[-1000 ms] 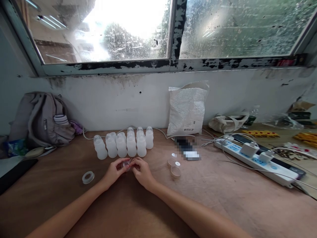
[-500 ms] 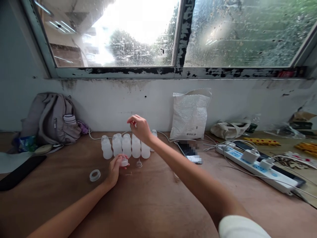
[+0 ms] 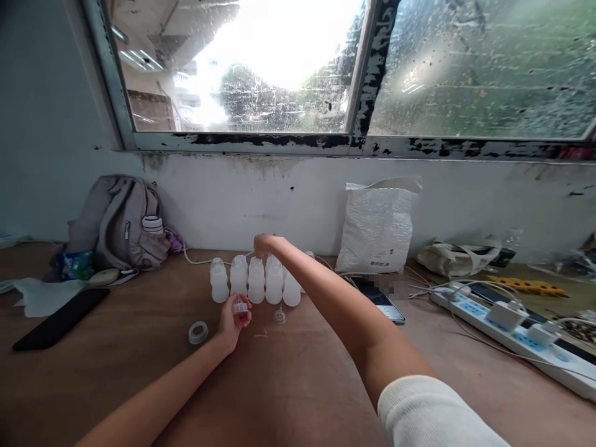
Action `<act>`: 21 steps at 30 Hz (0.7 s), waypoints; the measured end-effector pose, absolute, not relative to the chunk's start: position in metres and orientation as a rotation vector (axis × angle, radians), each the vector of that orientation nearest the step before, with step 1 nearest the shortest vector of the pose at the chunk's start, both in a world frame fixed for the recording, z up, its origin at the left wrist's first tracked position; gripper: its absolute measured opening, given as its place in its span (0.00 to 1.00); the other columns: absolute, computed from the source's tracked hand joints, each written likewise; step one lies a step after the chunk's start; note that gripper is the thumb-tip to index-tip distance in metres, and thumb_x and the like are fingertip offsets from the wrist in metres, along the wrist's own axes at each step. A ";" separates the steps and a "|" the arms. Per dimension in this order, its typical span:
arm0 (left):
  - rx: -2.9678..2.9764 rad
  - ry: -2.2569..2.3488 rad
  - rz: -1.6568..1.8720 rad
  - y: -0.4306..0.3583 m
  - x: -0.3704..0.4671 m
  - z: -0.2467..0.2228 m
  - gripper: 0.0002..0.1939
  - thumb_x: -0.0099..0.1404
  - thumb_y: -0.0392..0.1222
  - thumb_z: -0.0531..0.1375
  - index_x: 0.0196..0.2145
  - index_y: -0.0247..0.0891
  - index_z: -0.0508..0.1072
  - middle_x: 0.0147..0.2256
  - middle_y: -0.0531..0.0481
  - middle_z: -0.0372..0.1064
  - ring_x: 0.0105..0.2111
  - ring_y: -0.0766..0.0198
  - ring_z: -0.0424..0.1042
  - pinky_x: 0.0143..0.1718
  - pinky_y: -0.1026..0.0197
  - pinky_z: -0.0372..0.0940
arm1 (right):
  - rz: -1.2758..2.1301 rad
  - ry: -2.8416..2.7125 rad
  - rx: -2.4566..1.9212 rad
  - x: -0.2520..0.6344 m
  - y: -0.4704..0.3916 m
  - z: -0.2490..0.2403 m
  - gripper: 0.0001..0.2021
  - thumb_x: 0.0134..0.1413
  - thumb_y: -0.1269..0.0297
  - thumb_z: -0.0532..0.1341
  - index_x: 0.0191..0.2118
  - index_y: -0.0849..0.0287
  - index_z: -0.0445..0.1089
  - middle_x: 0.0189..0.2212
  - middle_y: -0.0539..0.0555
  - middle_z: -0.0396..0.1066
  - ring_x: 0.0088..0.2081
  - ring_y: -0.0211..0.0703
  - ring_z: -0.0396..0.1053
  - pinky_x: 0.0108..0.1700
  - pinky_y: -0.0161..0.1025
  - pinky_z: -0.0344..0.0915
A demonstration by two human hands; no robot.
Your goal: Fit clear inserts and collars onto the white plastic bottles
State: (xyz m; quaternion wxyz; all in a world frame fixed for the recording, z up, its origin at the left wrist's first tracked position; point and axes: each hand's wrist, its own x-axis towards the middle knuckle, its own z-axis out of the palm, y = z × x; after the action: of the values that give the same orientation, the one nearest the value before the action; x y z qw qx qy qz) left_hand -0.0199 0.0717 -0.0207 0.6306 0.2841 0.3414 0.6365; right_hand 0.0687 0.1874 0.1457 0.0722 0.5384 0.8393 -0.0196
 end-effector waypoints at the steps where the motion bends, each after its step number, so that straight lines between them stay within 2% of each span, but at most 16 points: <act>1: 0.654 0.774 1.455 0.071 -0.020 -0.020 0.16 0.51 0.52 0.54 0.25 0.34 0.63 0.19 0.55 0.62 0.13 0.73 0.60 0.13 0.69 0.48 | -0.078 2.499 1.621 0.069 0.189 0.145 0.12 0.34 0.69 0.64 0.32 0.59 0.74 0.34 0.57 0.72 0.37 0.48 0.67 0.37 0.39 0.62; 13: 0.642 0.698 1.386 0.067 -0.023 -0.014 0.16 0.50 0.52 0.56 0.25 0.35 0.63 0.21 0.56 0.61 0.15 0.74 0.59 0.15 0.69 0.48 | -0.189 2.506 1.592 0.070 0.203 0.132 0.11 0.31 0.74 0.64 0.29 0.59 0.74 0.34 0.56 0.72 0.32 0.46 0.69 0.31 0.37 0.63; 21: 0.663 0.663 1.316 0.067 -0.022 -0.014 0.16 0.51 0.52 0.57 0.24 0.34 0.63 0.21 0.55 0.61 0.15 0.74 0.59 0.15 0.69 0.47 | -0.170 2.707 1.592 0.082 0.200 0.153 0.06 0.39 0.72 0.62 0.28 0.62 0.74 0.29 0.56 0.73 0.30 0.42 0.69 0.29 0.33 0.62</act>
State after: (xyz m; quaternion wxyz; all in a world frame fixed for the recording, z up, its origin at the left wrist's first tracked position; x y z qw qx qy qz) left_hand -0.0220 0.0668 -0.0142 0.6912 0.2966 0.2964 0.5886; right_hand 0.0824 0.1998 0.1525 -0.0020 0.5062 0.8607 -0.0539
